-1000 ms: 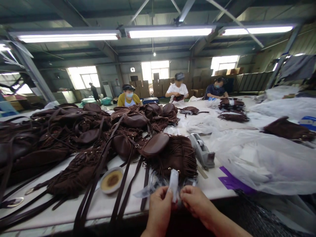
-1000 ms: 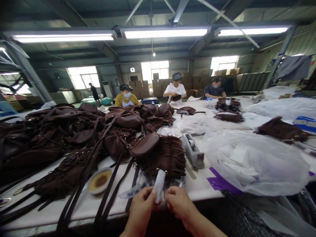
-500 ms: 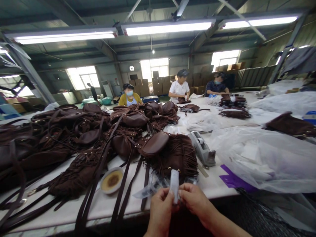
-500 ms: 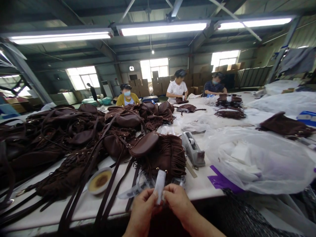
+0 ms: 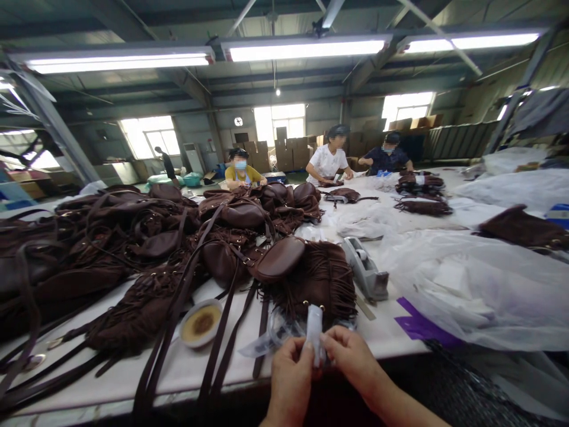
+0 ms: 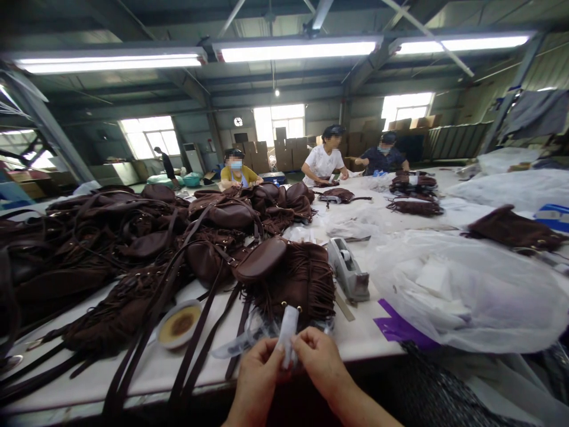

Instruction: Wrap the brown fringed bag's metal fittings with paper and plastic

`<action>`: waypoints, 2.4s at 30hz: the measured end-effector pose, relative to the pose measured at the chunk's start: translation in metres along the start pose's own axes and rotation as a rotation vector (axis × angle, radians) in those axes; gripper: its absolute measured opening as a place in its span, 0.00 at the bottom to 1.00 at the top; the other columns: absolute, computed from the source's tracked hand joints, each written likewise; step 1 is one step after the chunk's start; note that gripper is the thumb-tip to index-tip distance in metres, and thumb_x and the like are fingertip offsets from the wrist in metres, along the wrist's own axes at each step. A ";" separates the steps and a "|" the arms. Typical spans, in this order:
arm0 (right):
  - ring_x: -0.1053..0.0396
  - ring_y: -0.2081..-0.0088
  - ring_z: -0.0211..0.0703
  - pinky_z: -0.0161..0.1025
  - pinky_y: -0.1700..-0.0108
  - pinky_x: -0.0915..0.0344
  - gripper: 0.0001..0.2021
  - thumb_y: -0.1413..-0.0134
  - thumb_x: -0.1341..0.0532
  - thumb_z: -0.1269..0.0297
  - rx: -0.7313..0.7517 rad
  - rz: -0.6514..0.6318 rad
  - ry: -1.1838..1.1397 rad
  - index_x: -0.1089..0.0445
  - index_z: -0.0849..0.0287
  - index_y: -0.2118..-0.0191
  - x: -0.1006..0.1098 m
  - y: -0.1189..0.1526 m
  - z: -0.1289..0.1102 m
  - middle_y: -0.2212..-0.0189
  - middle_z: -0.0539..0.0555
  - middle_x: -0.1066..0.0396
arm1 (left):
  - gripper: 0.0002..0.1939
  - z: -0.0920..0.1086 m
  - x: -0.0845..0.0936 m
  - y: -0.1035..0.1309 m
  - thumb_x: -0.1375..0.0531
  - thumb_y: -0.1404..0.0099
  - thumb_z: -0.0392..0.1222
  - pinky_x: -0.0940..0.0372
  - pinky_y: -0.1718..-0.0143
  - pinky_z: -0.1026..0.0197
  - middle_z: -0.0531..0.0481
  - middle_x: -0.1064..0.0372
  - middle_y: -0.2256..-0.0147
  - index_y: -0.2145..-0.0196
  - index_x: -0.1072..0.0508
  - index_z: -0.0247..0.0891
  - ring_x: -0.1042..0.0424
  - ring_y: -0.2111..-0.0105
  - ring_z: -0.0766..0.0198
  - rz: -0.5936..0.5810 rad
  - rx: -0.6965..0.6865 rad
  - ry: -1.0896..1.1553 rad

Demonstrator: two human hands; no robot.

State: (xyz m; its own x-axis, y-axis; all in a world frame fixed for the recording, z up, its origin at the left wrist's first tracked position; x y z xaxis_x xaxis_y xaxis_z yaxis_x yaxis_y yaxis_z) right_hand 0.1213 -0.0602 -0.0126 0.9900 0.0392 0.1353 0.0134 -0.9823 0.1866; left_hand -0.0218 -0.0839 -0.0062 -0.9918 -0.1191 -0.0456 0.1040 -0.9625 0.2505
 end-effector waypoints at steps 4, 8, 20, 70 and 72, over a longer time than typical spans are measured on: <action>0.37 0.76 0.40 0.36 0.73 0.42 0.12 0.54 0.39 0.55 0.097 0.015 0.130 0.35 0.57 0.77 -0.002 0.003 -0.012 0.81 0.49 0.34 | 0.23 0.001 0.000 0.001 0.35 0.45 0.58 0.31 0.74 0.61 0.47 0.25 0.72 0.65 0.22 0.33 0.28 0.72 0.60 0.001 -0.006 0.003; 0.40 0.77 0.38 0.36 0.73 0.43 0.13 0.53 0.39 0.54 0.074 -0.080 0.004 0.37 0.57 0.77 -0.001 0.008 -0.018 0.82 0.47 0.37 | 0.23 0.002 0.000 0.000 0.32 0.49 0.58 0.32 0.75 0.63 0.49 0.26 0.74 0.68 0.22 0.34 0.29 0.74 0.61 0.009 0.040 0.051; 0.30 0.58 0.47 0.42 0.52 0.36 0.14 0.46 0.44 0.67 0.351 -0.110 0.398 0.26 0.59 0.55 0.011 0.003 -0.040 0.60 0.56 0.26 | 0.25 -0.002 -0.001 -0.001 0.30 0.52 0.60 0.32 0.76 0.64 0.48 0.26 0.75 0.68 0.22 0.33 0.29 0.75 0.63 0.001 0.068 0.121; 0.36 0.74 0.40 0.37 0.71 0.40 0.14 0.51 0.40 0.54 0.097 0.028 0.174 0.34 0.58 0.78 -0.002 -0.001 0.002 0.79 0.50 0.33 | 0.20 0.002 0.000 0.000 0.30 0.49 0.54 0.34 0.76 0.64 0.49 0.28 0.77 0.69 0.24 0.32 0.32 0.78 0.66 -0.032 0.082 0.199; 0.38 0.75 0.39 0.36 0.72 0.41 0.15 0.51 0.39 0.52 0.082 0.031 0.144 0.36 0.58 0.78 -0.003 -0.003 0.006 0.80 0.49 0.35 | 0.21 0.004 0.000 0.001 0.29 0.51 0.53 0.34 0.76 0.64 0.48 0.27 0.76 0.69 0.24 0.32 0.31 0.77 0.66 -0.028 0.114 0.231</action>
State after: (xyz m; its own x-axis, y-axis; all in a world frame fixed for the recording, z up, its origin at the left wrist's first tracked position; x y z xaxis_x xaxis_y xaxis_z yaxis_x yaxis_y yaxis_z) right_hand 0.1194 -0.0587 -0.0188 0.9600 0.0287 0.2785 0.0003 -0.9949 0.1014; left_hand -0.0215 -0.0841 -0.0019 -0.9496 -0.1578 -0.2709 0.0546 -0.9342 0.3526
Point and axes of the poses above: each hand's wrist, its own y-axis away from the middle knuckle, its own x-axis out of the back of the hand, z = x × y, the point moved 2 cm from there along -y, towards the middle knuckle
